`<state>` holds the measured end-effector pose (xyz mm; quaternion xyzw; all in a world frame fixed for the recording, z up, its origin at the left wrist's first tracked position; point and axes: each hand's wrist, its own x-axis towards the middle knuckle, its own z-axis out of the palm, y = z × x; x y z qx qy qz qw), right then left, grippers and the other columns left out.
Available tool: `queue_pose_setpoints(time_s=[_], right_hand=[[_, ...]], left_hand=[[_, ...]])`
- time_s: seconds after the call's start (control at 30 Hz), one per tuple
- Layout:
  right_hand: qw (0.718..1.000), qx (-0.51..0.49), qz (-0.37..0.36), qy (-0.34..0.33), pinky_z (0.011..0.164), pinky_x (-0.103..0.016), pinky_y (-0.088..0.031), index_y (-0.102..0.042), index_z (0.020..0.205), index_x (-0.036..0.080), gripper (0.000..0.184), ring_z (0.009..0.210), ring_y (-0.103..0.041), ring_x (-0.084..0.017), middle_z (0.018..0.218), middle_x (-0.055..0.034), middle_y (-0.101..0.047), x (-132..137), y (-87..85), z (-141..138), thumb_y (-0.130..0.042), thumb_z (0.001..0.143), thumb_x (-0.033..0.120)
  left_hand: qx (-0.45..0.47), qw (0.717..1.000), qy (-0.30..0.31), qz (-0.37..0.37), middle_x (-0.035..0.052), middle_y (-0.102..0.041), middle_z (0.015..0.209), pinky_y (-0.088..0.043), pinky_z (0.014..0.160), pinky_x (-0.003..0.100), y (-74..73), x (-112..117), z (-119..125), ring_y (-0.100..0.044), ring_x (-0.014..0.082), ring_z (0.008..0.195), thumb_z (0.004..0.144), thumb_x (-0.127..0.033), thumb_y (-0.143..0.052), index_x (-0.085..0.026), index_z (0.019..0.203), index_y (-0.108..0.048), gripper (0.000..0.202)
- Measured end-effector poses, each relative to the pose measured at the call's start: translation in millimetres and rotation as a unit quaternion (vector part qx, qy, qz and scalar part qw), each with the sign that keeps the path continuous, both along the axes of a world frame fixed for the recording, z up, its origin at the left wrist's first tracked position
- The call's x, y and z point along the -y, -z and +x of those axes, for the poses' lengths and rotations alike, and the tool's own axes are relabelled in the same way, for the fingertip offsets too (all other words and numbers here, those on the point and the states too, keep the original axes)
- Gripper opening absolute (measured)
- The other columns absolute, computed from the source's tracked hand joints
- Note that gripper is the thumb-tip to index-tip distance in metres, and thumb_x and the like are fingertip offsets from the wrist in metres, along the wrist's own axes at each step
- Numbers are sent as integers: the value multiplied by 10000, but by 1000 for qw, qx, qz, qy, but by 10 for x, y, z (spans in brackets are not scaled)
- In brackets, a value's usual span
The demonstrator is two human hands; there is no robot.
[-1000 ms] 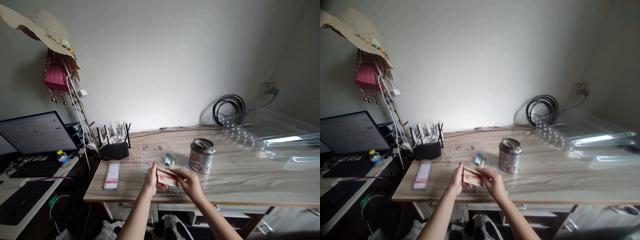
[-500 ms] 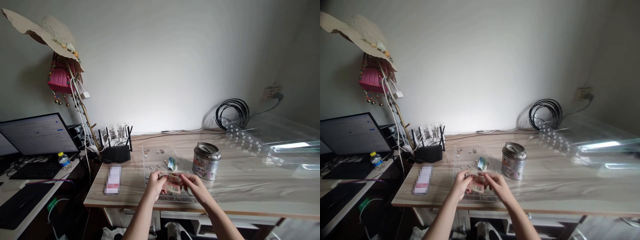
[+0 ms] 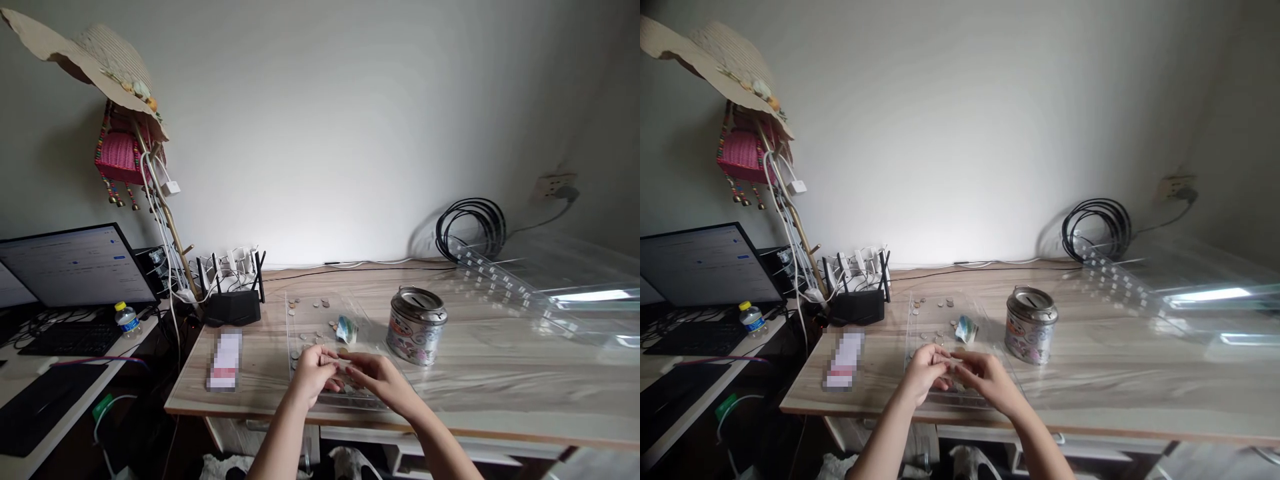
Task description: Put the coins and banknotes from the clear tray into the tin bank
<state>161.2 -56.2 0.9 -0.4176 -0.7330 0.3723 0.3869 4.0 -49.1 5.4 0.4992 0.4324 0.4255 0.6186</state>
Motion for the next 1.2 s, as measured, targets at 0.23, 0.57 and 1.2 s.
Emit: queue_pose_setpoints(time_s=[0.23, 0.57, 1.2], right_hand=[[994, 17, 73, 80, 480, -222, -378, -599, 722, 157, 267, 526, -489, -116, 617, -25, -591, 71, -27, -47, -502, 733, 405], [987, 21, 80, 138, 473, -225, -391, -588, 680, 158, 329, 525, -520, -133, 605, -34, -603, 119, -154, 56, -480, 729, 465], [817, 472, -7, 331, 533, -297, -395, -646, 664, 204, 187, 689, -559, -228, 779, -95, -620, -839, -1348, 1301, -633, 519, 322]], left_hand=[[-42, 997, 44, -43, -26, -504, 485, -336, 322, 159, -2, -31, 4, -466, 65, 348, 713, -359, -547, -136, 759, -510, 231], [-22, 999, 45, -13, 3, -565, 587, -400, 397, 175, -7, 0, -14, -521, 78, 438, 640, -270, -616, -137, 776, -479, 234], [-20, 999, 42, 12, -3, -551, 610, -393, 413, 176, 64, -39, -31, -523, 75, 455, 660, -323, -568, -142, 740, -495, 212]])
